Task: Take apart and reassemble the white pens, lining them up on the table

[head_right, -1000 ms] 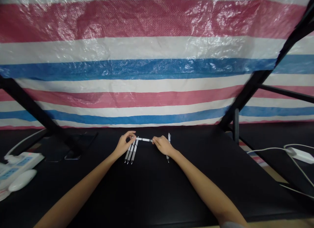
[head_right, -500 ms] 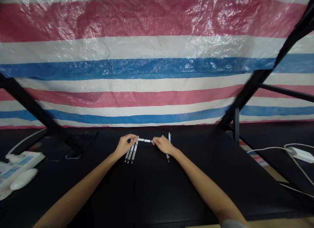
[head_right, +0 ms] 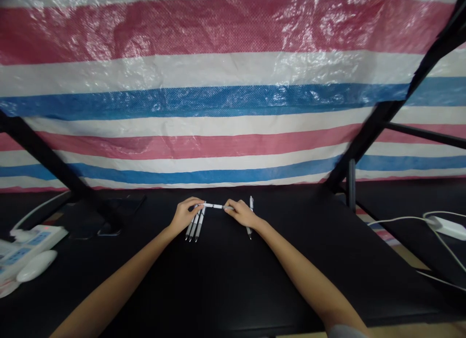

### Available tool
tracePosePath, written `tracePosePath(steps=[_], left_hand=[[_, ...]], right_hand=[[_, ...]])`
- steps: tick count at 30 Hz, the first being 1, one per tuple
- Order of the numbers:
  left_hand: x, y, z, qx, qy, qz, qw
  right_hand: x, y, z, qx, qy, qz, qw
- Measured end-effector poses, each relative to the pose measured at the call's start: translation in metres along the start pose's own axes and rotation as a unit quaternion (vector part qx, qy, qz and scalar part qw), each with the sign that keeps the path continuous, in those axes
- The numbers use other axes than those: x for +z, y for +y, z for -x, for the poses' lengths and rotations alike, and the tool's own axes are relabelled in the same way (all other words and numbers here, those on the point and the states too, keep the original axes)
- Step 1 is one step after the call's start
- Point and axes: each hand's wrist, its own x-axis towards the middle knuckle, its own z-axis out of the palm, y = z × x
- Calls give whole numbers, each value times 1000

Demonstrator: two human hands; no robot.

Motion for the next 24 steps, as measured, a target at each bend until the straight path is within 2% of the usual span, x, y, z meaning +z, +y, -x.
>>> tracePosePath(steps=[4, 11, 24], left_hand=[[0, 1, 1, 16, -8, -7, 1000], [1, 2, 1, 12, -2, -4, 1000], [3, 2, 6, 35, -24, -29, 999]], right_hand=[[2, 2, -1, -8, -11, 7, 1000], [1, -4, 0, 43, 10, -20, 999], [3, 2, -3, 35, -5, -13, 999]])
